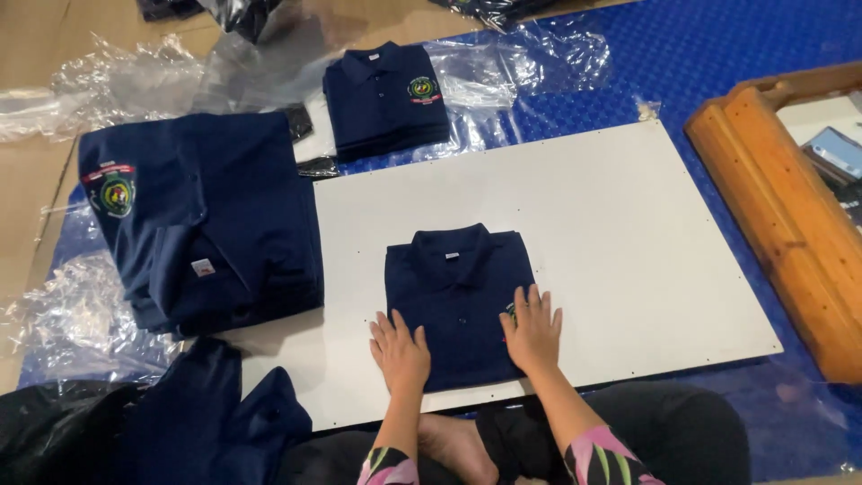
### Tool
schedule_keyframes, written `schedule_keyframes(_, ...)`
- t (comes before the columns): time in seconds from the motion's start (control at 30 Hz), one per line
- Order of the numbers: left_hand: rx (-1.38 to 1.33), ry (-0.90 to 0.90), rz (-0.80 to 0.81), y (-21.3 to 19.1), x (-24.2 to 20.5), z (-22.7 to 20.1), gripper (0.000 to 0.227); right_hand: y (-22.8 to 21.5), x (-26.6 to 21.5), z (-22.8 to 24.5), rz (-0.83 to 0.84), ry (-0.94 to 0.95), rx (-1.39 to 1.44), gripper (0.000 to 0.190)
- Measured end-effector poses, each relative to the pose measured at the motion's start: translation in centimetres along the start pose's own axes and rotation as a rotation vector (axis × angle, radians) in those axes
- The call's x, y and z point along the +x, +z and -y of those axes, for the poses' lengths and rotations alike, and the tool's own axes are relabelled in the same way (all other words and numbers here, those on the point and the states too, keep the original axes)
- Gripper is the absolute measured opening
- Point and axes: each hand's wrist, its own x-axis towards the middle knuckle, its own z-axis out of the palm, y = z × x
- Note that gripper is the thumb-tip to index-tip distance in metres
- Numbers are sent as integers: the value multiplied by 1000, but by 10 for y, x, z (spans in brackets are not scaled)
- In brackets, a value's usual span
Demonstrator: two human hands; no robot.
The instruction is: A person is carefully folding dark blue polo shirts on a white board placed on the floor.
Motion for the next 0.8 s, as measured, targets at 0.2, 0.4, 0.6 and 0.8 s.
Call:
schedule_keyframes(0.2,-61,73,-136,15,-3,14,57,18,2,-21,-197,7,107,53)
schedule_keyframes(0.4,175,-89,71,-30,-27,-16,60,7,-8,-12,-118,100,-20,55)
schedule_keyframes(0.6,128,-117,111,-43,-50,-18,59,8,-17,-14,-94,72,-42,55)
schedule_keyframes(0.8,150,-134,146,-47,-65,-12,62,11,-34,-17,-120,56,-54,55)
